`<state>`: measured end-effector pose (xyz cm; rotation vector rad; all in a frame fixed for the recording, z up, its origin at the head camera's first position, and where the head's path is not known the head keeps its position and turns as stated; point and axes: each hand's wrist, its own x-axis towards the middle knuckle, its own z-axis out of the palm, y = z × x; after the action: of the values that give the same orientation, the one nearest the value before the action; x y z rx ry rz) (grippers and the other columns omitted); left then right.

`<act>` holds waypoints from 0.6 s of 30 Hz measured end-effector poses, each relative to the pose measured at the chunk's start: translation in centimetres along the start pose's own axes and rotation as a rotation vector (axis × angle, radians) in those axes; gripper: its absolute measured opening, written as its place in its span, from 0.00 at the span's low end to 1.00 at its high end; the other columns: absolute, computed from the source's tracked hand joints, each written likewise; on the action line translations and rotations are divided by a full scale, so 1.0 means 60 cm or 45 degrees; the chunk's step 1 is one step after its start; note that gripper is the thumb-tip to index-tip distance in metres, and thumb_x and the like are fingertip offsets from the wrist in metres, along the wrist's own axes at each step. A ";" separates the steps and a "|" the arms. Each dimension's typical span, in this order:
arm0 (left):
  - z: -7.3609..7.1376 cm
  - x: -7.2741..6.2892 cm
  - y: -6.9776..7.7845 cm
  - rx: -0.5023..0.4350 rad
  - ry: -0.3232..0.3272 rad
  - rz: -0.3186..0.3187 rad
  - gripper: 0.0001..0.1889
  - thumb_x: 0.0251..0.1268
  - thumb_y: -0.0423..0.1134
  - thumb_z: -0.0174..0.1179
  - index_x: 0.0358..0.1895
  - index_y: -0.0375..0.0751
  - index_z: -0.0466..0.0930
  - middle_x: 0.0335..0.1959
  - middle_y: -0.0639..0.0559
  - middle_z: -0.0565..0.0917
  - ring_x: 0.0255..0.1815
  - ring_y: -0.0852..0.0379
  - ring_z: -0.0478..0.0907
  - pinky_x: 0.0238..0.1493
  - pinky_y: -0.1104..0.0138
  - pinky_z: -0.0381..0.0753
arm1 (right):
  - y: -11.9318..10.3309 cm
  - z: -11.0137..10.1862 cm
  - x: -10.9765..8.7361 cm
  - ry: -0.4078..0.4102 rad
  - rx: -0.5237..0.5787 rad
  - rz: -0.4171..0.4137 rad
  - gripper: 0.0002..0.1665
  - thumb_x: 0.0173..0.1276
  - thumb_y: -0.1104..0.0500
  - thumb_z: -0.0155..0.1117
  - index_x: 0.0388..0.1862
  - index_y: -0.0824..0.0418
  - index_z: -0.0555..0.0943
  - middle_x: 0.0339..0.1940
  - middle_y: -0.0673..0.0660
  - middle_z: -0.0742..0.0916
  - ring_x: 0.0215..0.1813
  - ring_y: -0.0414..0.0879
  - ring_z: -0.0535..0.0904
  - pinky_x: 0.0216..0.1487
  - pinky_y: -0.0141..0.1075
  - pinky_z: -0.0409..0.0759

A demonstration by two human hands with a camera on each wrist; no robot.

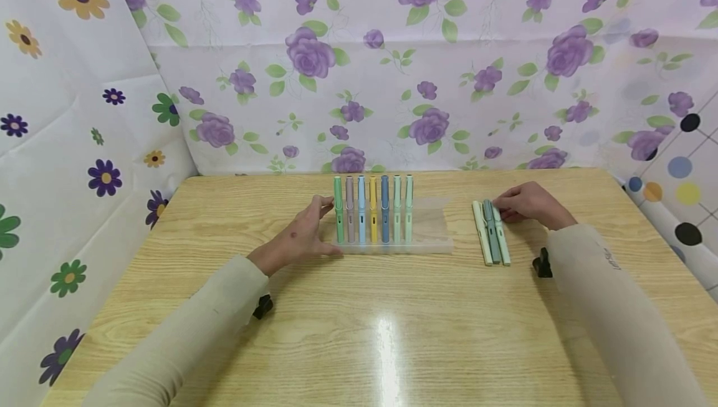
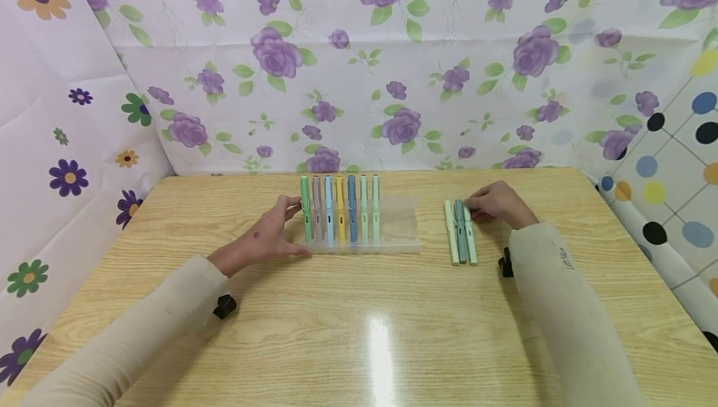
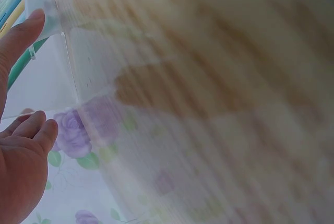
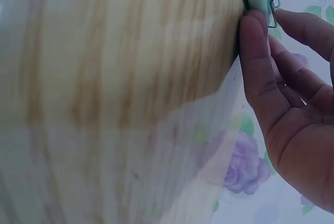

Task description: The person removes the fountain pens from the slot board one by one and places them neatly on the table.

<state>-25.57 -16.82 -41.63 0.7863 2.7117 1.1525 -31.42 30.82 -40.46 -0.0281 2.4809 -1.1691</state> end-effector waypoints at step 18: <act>-0.002 -0.002 0.005 -0.012 -0.010 -0.040 0.48 0.44 0.35 0.81 0.64 0.34 0.55 0.76 0.37 0.58 0.77 0.42 0.57 0.75 0.57 0.60 | -0.015 -0.012 -0.015 0.048 0.013 -0.017 0.32 0.76 0.51 0.60 0.63 0.78 0.74 0.42 0.60 0.89 0.43 0.47 0.87 0.49 0.42 0.87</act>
<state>-25.37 -16.79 -41.36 0.7429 2.7005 1.1522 -30.99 30.95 -39.07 -0.0202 2.5114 -1.1986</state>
